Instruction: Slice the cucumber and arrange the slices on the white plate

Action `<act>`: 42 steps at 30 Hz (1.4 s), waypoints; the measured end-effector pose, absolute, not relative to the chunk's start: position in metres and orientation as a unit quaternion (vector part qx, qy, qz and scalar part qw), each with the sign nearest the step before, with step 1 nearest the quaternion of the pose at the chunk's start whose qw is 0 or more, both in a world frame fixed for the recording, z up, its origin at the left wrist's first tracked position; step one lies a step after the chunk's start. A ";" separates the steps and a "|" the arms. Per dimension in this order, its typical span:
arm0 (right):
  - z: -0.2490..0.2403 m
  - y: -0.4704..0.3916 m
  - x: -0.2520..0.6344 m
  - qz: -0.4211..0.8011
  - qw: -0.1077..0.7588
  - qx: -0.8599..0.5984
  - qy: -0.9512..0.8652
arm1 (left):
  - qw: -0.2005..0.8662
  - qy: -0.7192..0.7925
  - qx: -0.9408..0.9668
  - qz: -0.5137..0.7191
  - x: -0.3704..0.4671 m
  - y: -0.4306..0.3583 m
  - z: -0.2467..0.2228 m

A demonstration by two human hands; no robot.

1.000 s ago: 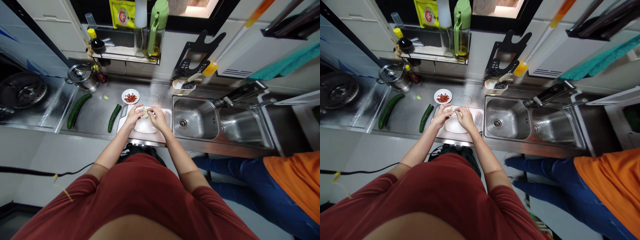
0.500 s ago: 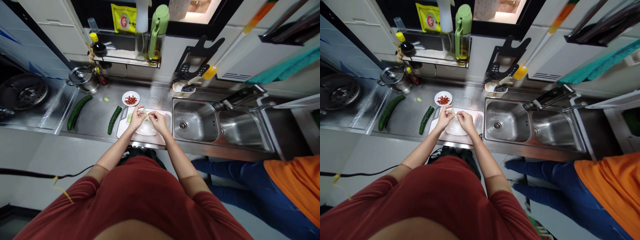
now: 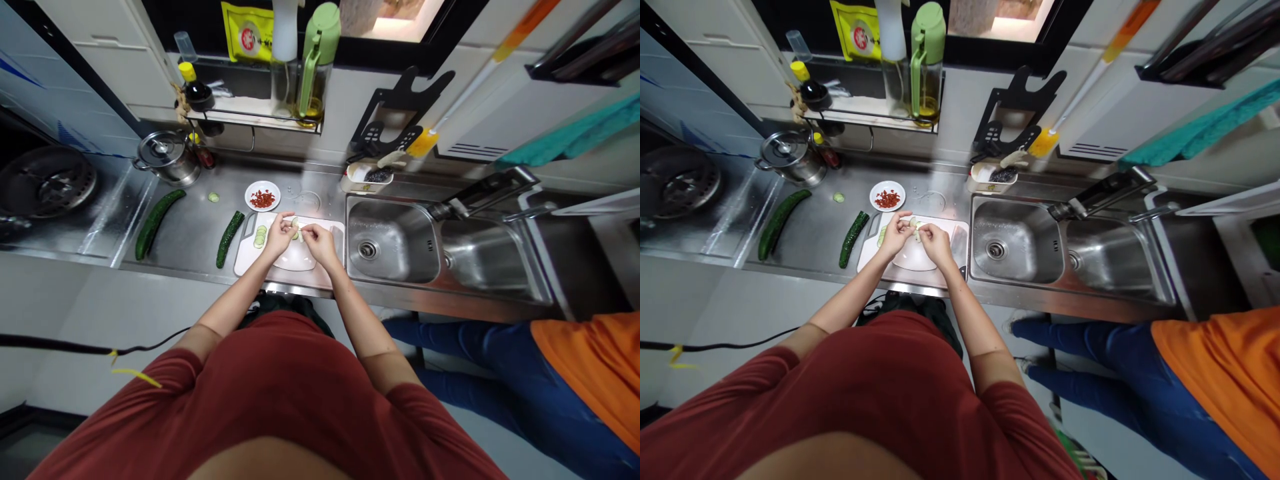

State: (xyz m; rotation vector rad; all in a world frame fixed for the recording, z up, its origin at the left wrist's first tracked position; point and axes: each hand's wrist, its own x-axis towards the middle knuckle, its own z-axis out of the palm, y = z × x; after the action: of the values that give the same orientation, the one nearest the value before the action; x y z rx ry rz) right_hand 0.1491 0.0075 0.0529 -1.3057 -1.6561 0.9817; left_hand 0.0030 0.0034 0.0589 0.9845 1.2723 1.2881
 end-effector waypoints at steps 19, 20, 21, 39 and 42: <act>-0.014 -0.012 0.170 0.317 0.200 -0.660 -0.651 | 0.495 0.628 0.489 0.349 0.020 0.011 -0.036; -0.017 -0.013 0.170 0.311 0.189 -0.665 -0.652 | 0.485 0.632 0.502 0.336 0.021 0.012 -0.038; -0.019 -0.014 0.170 0.304 0.180 -0.668 -0.655 | 0.475 0.636 0.515 0.324 0.021 0.012 -0.040; -0.021 -0.014 0.163 0.218 0.057 -0.674 -0.704 | 0.236 0.604 0.744 0.163 0.026 0.003 -0.032; -0.018 -0.018 0.165 0.206 0.048 -0.674 -0.707 | 0.182 0.598 0.768 0.142 0.020 -0.007 -0.030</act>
State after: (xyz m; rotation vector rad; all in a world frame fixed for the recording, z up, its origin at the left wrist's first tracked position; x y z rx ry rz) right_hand 0.1654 -0.0183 -0.0177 -2.0566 -2.1569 0.6283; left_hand 0.0204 -0.0068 -0.0297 2.1668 1.6874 0.4016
